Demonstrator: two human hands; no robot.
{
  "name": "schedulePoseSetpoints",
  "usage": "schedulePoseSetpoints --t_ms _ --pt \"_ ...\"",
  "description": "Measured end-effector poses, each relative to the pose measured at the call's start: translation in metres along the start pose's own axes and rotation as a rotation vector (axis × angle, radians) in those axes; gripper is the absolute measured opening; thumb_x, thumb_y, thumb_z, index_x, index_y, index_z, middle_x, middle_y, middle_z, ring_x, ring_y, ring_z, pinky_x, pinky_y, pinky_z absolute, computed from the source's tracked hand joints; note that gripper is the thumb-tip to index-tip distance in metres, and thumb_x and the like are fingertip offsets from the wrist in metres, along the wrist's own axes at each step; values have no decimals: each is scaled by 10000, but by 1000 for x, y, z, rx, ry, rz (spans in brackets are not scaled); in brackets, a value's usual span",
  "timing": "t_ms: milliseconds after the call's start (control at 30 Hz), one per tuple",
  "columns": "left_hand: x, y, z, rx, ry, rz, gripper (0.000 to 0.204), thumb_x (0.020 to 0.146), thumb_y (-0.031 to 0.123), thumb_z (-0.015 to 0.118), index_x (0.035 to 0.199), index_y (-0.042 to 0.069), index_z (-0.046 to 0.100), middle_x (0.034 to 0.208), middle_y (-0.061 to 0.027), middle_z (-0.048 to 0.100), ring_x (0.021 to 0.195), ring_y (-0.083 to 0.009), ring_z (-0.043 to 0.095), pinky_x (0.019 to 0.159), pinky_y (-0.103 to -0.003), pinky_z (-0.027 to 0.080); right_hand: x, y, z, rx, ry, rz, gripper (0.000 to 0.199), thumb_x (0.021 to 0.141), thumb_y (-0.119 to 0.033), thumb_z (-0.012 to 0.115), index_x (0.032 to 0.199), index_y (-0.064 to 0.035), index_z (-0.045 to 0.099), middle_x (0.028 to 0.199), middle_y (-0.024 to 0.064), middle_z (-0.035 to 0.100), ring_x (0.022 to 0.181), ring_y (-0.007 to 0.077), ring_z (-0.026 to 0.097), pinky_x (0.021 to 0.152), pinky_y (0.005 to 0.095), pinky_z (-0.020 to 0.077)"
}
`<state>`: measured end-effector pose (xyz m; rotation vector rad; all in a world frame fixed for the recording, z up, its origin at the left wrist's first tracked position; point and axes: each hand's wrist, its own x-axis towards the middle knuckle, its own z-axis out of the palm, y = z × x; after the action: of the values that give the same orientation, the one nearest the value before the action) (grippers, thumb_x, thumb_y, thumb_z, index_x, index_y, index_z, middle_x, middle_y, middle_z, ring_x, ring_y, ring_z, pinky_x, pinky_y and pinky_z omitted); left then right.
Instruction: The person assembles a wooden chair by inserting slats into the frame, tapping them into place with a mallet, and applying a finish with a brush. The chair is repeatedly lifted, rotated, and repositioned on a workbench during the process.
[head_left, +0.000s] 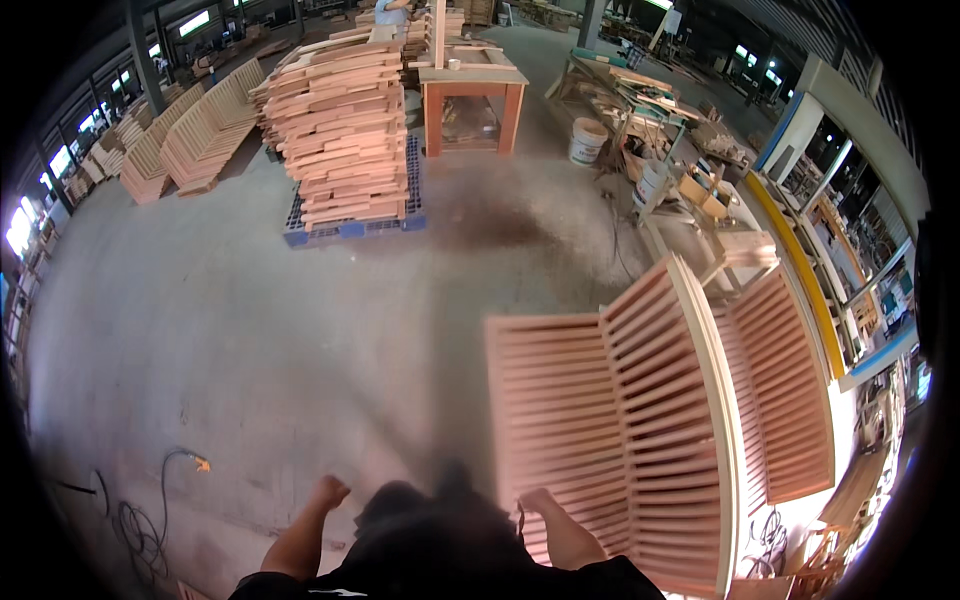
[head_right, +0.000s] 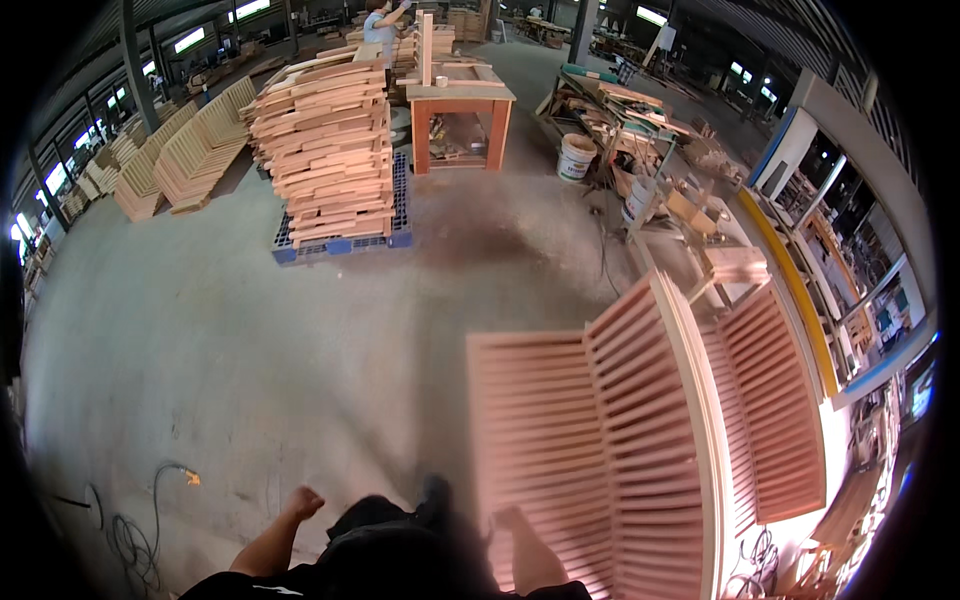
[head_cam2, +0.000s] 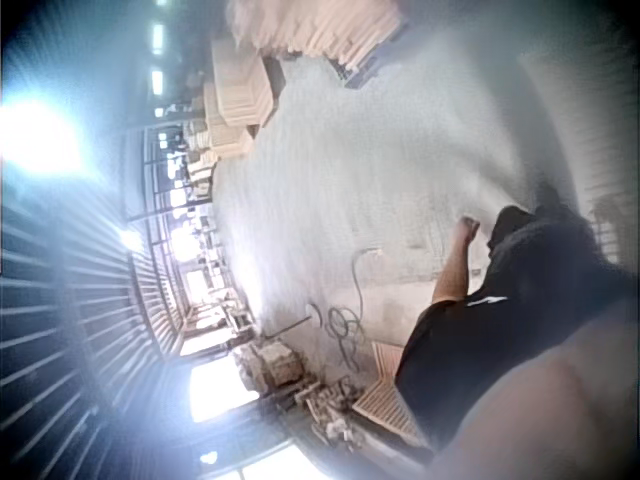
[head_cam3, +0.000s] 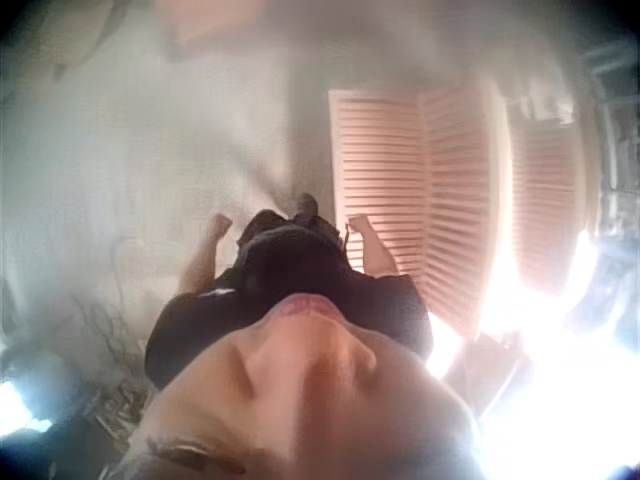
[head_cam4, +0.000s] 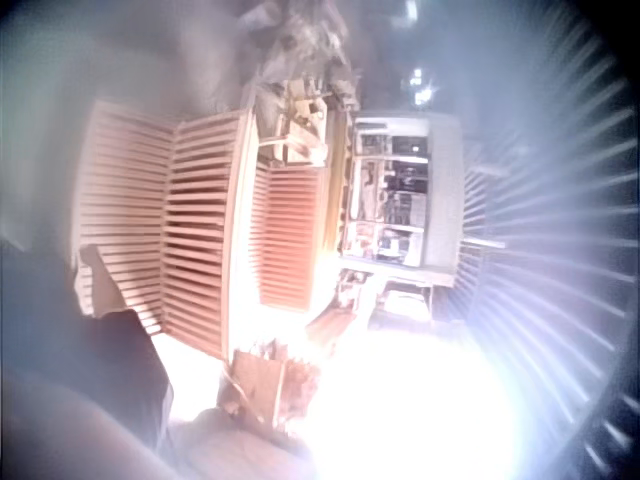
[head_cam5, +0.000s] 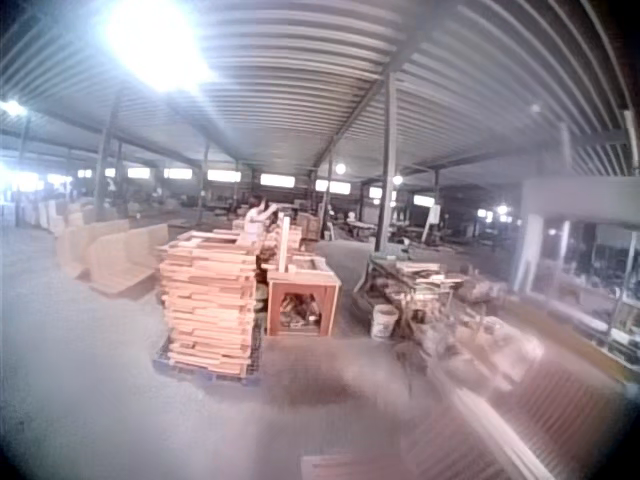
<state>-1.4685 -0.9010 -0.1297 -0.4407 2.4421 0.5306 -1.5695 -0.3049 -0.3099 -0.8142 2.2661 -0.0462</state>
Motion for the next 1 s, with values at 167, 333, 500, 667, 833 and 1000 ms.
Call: schedulePoseSetpoints --t_ms 167,333,500,667,833,1000 --pt "73 -30 -6 -732 -65 -638 219 863 191 662 707 38 654 624 -133 642 578 -251 656 532 -387 520 143 46 -322 959 500 237 317 916 -333 658 1080 -69 724 911 152 734 801 241 696 686 395 552" --pt "224 -27 -74 -968 -109 -785 137 859 43 682 757 32 590 642 -113 604 535 -233 611 461 -370 479 255 125 -467 1348 629 251 364 924 -288 677 1179 -29 677 948 92 725 797 198 660 680 358 549" --pt "513 72 -239 -349 -171 -529 236 842 274 710 874 40 700 815 -161 710 674 -281 691 638 -427 540 310 246 -381 787 486 457 132 906 -162 650 845 -64 713 691 52 652 612 166 602 537 350 494" --pt "813 250 -471 -164 241 104 348 846 357 641 923 27 722 946 -211 721 915 -409 679 812 -508 537 314 245 -442 1580 42 735 103 907 -173 660 855 -91 695 651 52 611 531 166 576 455 326 424" --pt "950 534 -636 -616 370 530 262 875 295 718 980 59 680 864 -133 717 847 -321 699 745 -408 554 369 305 -532 1582 35 882 110 902 -179 671 849 -84 689 655 43 610 562 157 583 464 325 434" --pt "1036 630 -697 -208 257 588 280 837 326 741 926 66 688 877 -148 722 812 -344 704 737 -430 550 504 463 -667 1426 116 719 120 896 -186 681 842 -78 683 659 34 609 593 148 590 472 325 445"
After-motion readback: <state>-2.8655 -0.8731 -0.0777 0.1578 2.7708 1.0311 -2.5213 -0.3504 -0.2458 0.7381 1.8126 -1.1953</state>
